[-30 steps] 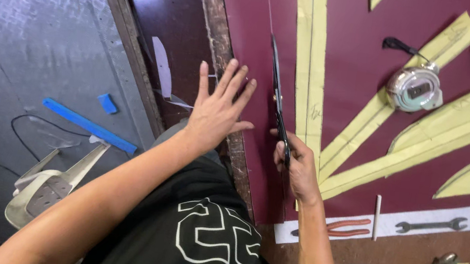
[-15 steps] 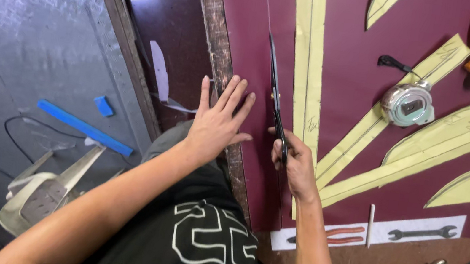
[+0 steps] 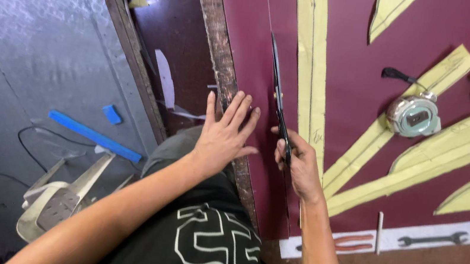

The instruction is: The person arranges yellow paper pattern pieces on a maroon work mat, measures a strip with a tape measure, marks it with a pen, and cuts along the marked line with scissors, then smooths and aligns a white paper strip on the table.

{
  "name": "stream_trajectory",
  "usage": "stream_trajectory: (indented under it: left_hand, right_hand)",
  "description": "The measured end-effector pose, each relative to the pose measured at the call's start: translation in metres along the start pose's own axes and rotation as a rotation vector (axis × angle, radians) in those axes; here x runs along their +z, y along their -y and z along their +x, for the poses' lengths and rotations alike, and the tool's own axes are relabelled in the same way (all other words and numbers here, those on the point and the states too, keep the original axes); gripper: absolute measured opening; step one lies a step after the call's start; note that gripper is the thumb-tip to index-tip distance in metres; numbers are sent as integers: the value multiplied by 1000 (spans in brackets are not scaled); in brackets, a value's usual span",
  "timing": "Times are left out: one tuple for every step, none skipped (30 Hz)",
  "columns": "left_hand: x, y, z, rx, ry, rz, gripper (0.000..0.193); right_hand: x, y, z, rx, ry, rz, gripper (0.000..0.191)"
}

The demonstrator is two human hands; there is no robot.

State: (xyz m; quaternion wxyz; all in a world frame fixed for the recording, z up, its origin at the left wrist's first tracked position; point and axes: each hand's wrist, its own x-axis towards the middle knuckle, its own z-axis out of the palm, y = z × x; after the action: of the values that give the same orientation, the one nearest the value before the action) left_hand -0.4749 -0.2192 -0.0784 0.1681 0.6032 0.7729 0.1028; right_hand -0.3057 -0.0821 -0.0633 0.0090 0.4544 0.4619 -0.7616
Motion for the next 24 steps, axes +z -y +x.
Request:
stream_trajectory:
  left_hand:
    - [0, 0, 1, -1, 11, -2, 90]
    - [0, 1, 1, 0, 15, 0, 90]
    - [0, 3, 3, 1, 14, 8, 89]
    - [0, 4, 4, 3, 12, 0, 90]
    - [0, 5, 5, 4, 10, -3, 90]
    - [0, 7, 6, 3, 14, -10, 91]
    - [-1, 8, 5, 4, 13, -4, 90]
    - [-2, 8, 5, 4, 17, -4, 89]
    - [-3, 9, 5, 3, 18, -2, 88]
    - [-4, 10, 5, -2, 22, -14, 88]
    - [-5, 11, 6, -3, 18, -21, 89]
    - [-6, 12, 7, -2, 13, -27, 89]
    - [-6, 14, 8, 6, 6, -11, 89]
    - [-7, 14, 8, 9, 10, -4, 89]
    - [-8, 15, 7, 11, 17, 1, 89]
    - [-9, 16, 7, 8, 26, -3, 89]
    - [-9, 17, 8, 7, 26, 0, 89]
    - [-10, 17, 8, 8, 20, 6, 89]
    - [-10, 18, 8, 9, 11, 3, 89]
    - [-10, 18, 8, 7, 6, -2, 89]
    - [-10, 17, 7, 1, 10, -14, 88]
    - [-10, 17, 6, -1, 16, -13, 88]
    - [-10, 17, 6, -1, 19, -10, 87]
    - [-10, 17, 5, 3, 13, -1, 87]
  right_hand:
    - [0, 2, 1, 12, -4, -16, 36]
    - [0, 5, 3, 17, -8, -32, 36]
    - [1, 7, 5, 19, -12, -34, 36]
    - [2, 10, 8, 14, -12, -36, 36]
    - [4, 12, 13, 6, -8, -36, 35]
    - [6, 15, 20, -33, 0, -35, 35]
    - [8, 17, 23, -58, 6, -33, 34]
    - [10, 19, 25, -77, 10, -33, 33]
    - [13, 21, 26, -51, 7, -17, 33]
    - [15, 23, 28, -37, 5, -2, 33]
    - [16, 25, 30, -34, 3, 13, 33]
    - [17, 27, 32, -36, -6, 0, 33]
    - [17, 29, 33, -29, -15, -12, 33]
    - [18, 31, 33, -8, -24, -25, 33]
    - [18, 32, 32, 1, -17, -27, 33]
    - [19, 34, 33, 3, -10, -29, 33]
    - [19, 36, 36, -6, -1, -32, 33]
    - [20, 37, 39, -23, -3, -32, 32]
    - [21, 39, 42, -40, -3, -31, 32]
    - [22, 40, 45, -52, -2, -30, 31]
    - [23, 41, 47, -71, 3, -38, 31]
    - [23, 43, 50, -84, 8, -46, 30]
    - [24, 44, 52, -102, 14, -54, 30]
    - [25, 45, 52, -84, 7, -37, 30]
